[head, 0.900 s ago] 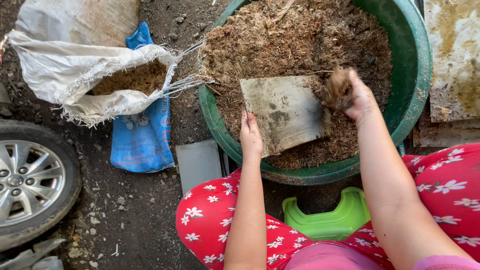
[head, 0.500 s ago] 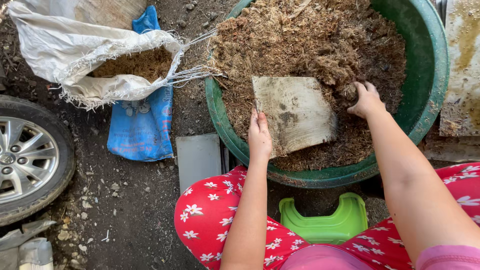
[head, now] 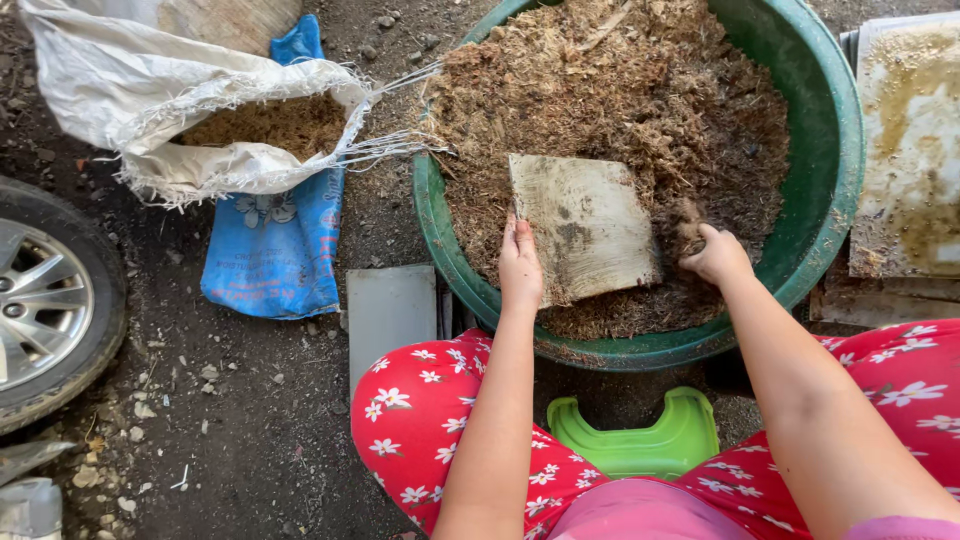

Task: The person sits on a low stool and repeatedly scoops a fibrous brown material from a large green basin onto a flat rectangular board. They press and rub the material onto the board with their hands, then lift the board to remove excess material back into the basin. This cycle is repeated continuously.

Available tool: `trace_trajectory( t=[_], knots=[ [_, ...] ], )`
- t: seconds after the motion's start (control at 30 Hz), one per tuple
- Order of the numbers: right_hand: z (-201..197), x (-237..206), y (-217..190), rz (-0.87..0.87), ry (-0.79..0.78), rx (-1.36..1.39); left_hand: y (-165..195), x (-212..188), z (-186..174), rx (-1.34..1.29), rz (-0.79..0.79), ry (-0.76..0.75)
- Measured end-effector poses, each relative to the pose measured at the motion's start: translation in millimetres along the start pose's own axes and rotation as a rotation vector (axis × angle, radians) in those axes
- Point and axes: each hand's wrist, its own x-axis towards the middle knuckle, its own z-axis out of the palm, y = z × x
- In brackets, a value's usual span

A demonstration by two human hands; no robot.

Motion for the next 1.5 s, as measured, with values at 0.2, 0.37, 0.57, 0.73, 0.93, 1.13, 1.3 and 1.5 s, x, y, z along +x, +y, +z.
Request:
trace_trajectory(
  t=[0.2,0.37,0.57,0.73,0.93,1.13,1.3,1.5],
  knots=[
    [-7.6,-22.9,-69.2,-0.024,-0.379,0.466,-18.8,0.5,-3.3,-0.324,0.083,-0.046],
    [24.9,-24.0,-107.7,-0.362,0.141,0.479,2.1,-7.7,-1.0,-0.276,0.138,-0.103],
    [100.9,-56.6,-149.3,-0.389,0.580,0.532,11.5,-8.7,-2.7,-0.190,0.091,-0.099],
    [84.8,-37.1,-154.8,-0.493,0.646,0.460,2.0,-13.2,6.8,-0.254,0.143,-0.138],
    [74.0,-35.6,-168.4,-0.591,0.622,0.525,6.3,-15.7,11.8,-0.220,0.102,-0.090],
    [58.2,-38.5,-177.4,-0.403,0.728,0.406,8.9,-21.1,10.2,-0.236,0.142,-0.106],
    [56.3,-40.1,-175.1,-0.601,0.636,0.506,15.2,-17.3,6.0,-0.232,0.089,-0.097],
    [56.3,-44.3,-163.0,-0.422,0.595,0.445,26.7,-28.0,9.8,-0.197,0.095,-0.125]
  ],
)
